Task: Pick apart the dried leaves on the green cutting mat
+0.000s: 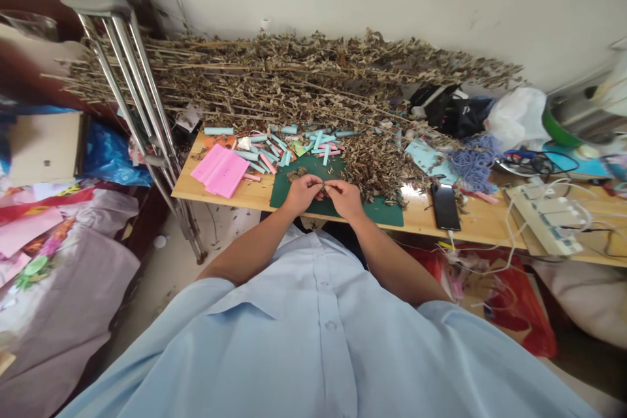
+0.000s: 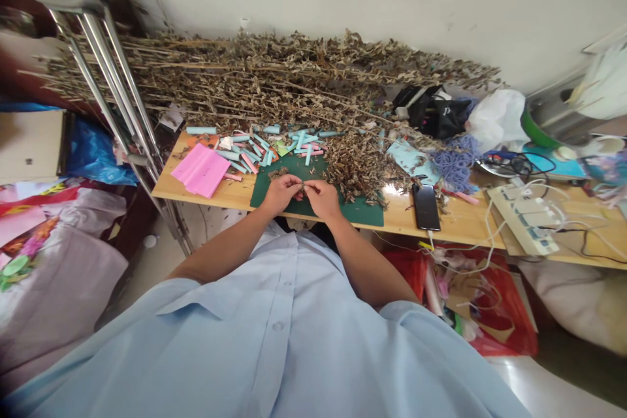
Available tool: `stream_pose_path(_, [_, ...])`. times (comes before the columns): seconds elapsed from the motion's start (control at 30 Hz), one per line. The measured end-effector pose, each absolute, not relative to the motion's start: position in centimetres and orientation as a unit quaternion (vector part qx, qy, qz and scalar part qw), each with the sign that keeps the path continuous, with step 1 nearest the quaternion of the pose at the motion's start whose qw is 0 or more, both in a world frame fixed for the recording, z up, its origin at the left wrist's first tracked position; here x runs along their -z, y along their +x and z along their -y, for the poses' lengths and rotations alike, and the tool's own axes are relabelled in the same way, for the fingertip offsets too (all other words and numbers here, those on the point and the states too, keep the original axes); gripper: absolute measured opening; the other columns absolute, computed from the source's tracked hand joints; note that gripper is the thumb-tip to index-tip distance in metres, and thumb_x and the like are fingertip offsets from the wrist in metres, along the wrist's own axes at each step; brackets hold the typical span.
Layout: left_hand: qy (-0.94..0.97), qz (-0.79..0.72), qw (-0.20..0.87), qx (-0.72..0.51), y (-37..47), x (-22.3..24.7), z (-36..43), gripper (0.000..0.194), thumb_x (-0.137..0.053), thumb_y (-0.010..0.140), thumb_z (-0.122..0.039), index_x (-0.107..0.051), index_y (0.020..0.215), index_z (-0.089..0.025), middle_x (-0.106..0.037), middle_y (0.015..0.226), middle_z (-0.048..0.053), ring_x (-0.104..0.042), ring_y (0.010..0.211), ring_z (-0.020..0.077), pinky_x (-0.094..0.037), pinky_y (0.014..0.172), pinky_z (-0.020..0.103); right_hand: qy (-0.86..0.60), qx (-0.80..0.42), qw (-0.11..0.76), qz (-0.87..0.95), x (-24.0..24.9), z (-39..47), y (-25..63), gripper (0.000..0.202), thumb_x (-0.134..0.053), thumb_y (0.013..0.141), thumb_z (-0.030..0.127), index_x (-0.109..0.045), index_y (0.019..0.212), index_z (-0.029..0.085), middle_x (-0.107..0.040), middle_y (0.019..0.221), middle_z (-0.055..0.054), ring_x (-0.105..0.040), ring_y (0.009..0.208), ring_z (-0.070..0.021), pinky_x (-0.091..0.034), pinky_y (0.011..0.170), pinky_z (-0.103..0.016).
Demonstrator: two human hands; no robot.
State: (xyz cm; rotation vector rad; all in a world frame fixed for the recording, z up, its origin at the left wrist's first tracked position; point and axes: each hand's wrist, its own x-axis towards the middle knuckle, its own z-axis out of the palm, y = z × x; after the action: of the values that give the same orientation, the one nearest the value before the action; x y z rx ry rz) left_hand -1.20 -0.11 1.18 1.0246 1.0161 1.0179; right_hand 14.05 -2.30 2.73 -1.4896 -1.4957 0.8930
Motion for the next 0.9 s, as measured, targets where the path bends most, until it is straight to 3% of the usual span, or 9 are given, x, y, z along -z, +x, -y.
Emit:
stream_pose_path(0.23, [0.478, -0.464, 0.612, -0.426, -1.1, -1.2, 0.2, 0.010, -0.065, 0.079, -0.016, -0.061, 0.086, -0.012, -0.064, 0.060, -0.001, -0.063, 0.052, 0.0100, -0.053, 0.052, 0.021, -0.618, -0.262, 0.383, 0.635, -2.9, 2.5, 13.7, 0.018, -0.059, 0.078, 0.023, -0.076, 0.086, 0.023, -0.074, 0.082, -0.002, -0.066, 0.074, -0.0181, -0.053, 0.077, -0.032])
stream_pose_path(0.3, [0.476, -0.465, 0.615, -0.424, -1.2, -1.2, 0.2, 0.008, -0.065, 0.078, -0.015, -0.062, 0.085, -0.011, -0.064, 0.060, 0.000, -0.063, 0.051, 0.0105, -0.054, 0.051, 0.022, -0.623, -0.299, 0.396, 0.605, -2.8, 2.4, 13.4, 0.016, -0.061, 0.075, 0.023, -0.075, 0.083, 0.022, -0.074, 0.079, -0.002, -0.066, 0.072, -0.0182, -0.054, 0.076, -0.033])
stream_pose_path(0.5, [0.446, -0.452, 0.633, -0.443, -1.3, -1.3, 0.2, 0.012, -0.068, 0.076, -0.018, -0.061, 0.085, -0.012, -0.063, 0.059, -0.001, -0.062, 0.051, 0.0110, -0.055, 0.051, 0.023, -0.579, -0.557, 0.495, 0.332, -2.3, 1.3, 13.3, 0.015, -0.073, 0.065, 0.023, -0.071, 0.079, 0.019, -0.070, 0.067, 0.000, -0.066, 0.060, -0.0152, -0.060, 0.062, -0.030])
stream_pose_path(0.73, [0.450, -0.444, 0.629, -0.452, -1.2, -1.3, 0.4, 0.016, -0.068, 0.077, -0.021, -0.061, 0.089, -0.012, -0.063, 0.061, -0.001, -0.062, 0.053, 0.0108, -0.055, 0.052, 0.023, -0.567, -0.577, 0.510, 0.293, -2.2, 1.4, 13.7, 0.022, -0.079, 0.061, 0.026, -0.070, 0.080, 0.018, -0.069, 0.066, 0.001, -0.065, 0.059, -0.0131, -0.057, 0.056, -0.025])
stream_pose_path(0.9, [0.480, -0.461, 0.608, -0.433, -1.1, -1.7, 0.5, 0.017, -0.063, 0.078, -0.017, -0.069, 0.093, -0.012, -0.065, 0.065, -0.001, -0.061, 0.052, 0.0095, -0.053, 0.051, 0.022, -0.574, -0.547, 0.521, 0.317, -2.1, 1.6, 13.4, 0.025, -0.077, 0.060, 0.031, -0.071, 0.081, 0.019, -0.064, 0.062, 0.003, -0.056, 0.053, -0.0100, -0.043, 0.044, -0.020])
